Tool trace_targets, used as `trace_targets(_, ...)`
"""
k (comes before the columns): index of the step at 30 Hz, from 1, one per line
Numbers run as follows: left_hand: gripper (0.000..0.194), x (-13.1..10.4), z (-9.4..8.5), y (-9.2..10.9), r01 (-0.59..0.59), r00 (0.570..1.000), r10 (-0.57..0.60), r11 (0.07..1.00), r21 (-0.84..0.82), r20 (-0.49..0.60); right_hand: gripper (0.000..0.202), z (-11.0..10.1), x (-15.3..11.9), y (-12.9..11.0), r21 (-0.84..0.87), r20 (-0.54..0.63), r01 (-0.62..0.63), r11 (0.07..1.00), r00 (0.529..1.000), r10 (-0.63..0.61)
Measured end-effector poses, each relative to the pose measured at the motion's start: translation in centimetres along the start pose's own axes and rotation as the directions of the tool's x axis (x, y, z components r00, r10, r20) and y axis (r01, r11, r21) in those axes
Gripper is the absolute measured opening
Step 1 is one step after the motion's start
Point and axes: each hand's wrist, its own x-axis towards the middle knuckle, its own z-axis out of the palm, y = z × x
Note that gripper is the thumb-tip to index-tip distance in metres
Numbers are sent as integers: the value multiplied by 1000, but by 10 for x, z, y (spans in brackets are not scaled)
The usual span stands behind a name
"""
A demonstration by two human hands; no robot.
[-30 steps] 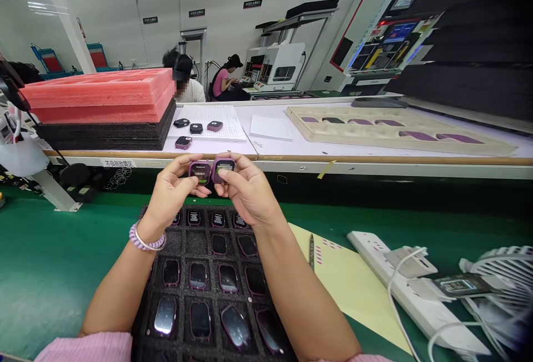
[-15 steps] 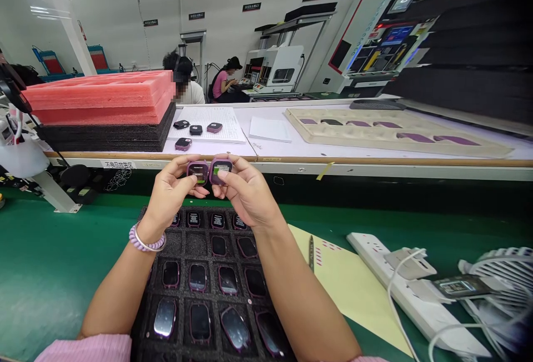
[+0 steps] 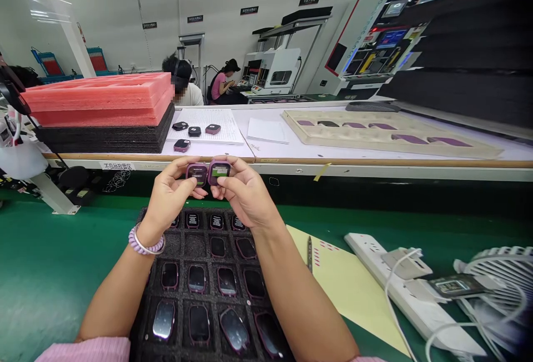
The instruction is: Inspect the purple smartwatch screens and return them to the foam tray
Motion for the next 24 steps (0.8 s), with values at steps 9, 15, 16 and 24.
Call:
trace_targets(9,41,0,2,-2,-1,1000,1,1000,16,2,43,2,2,2,-32,-38,26,999,999,-27)
trace_targets(15,40,0,2,-3,-1,1000,1,1000,11,4,44,2,2,2,-29,-60,24,999,998,-26)
trace_targets(16,40,0,2,-2,-2,1000,2,1000,11,2,44,2,2,2,-28,-56,25,999,998,-27)
trace_targets(24,41,0,0,-2,3,1000,-3,1000,16,-3,41,0,0,0,-61,8,36,998,999,-35)
